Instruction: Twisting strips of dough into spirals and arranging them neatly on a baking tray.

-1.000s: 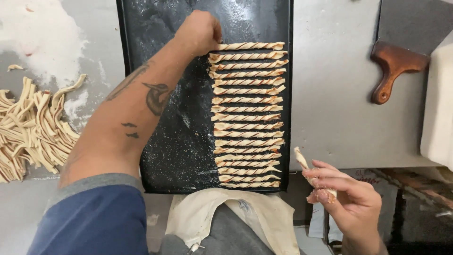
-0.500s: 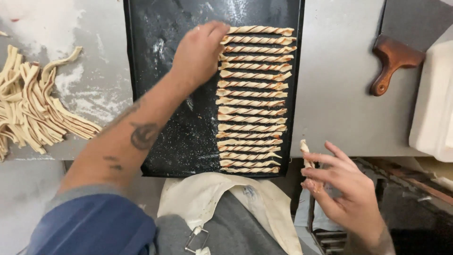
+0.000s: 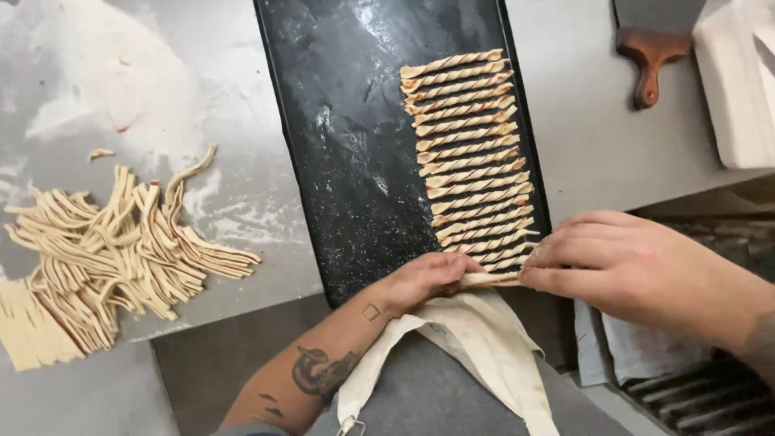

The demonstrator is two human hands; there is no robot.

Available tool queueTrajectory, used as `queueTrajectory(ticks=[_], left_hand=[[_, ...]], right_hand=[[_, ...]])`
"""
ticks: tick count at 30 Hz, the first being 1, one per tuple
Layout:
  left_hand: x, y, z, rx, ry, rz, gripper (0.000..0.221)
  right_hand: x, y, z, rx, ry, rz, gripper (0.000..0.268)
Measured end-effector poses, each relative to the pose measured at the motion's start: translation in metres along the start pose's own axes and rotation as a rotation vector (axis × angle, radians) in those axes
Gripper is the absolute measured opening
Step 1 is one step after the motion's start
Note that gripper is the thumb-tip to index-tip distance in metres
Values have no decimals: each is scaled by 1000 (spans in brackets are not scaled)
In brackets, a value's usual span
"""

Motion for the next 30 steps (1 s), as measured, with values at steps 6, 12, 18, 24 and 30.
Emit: queueTrajectory(ticks=[6,12,18,24,30], left_hand=[[34,-43,11,15,-483,-321,25],[-8,-53,-26,-30,-463,21,32],[40,-129,31,-208,-440,-274,30],[28,-148,59,-26,-219,1,23],[-21,-121,81,257,-157,474,36]], right_hand=[[9,-1,-5,410,68,148,24],[106,-62,14,952,1026,993,34],[114,-54,-51,584,616,999,104],[51,-32,-70,221,-253,725,23],[43,-39,-26,432,299,553,22]])
Point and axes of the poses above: each hand's wrist, its own y-axis towards the middle knuckle, its own x-axis out of the palm, z = x × y, the point moved 8 cm from there along y, towards the middle knuckle, and after that the axes turned 12 degrees about z, right-handed, at the moved point
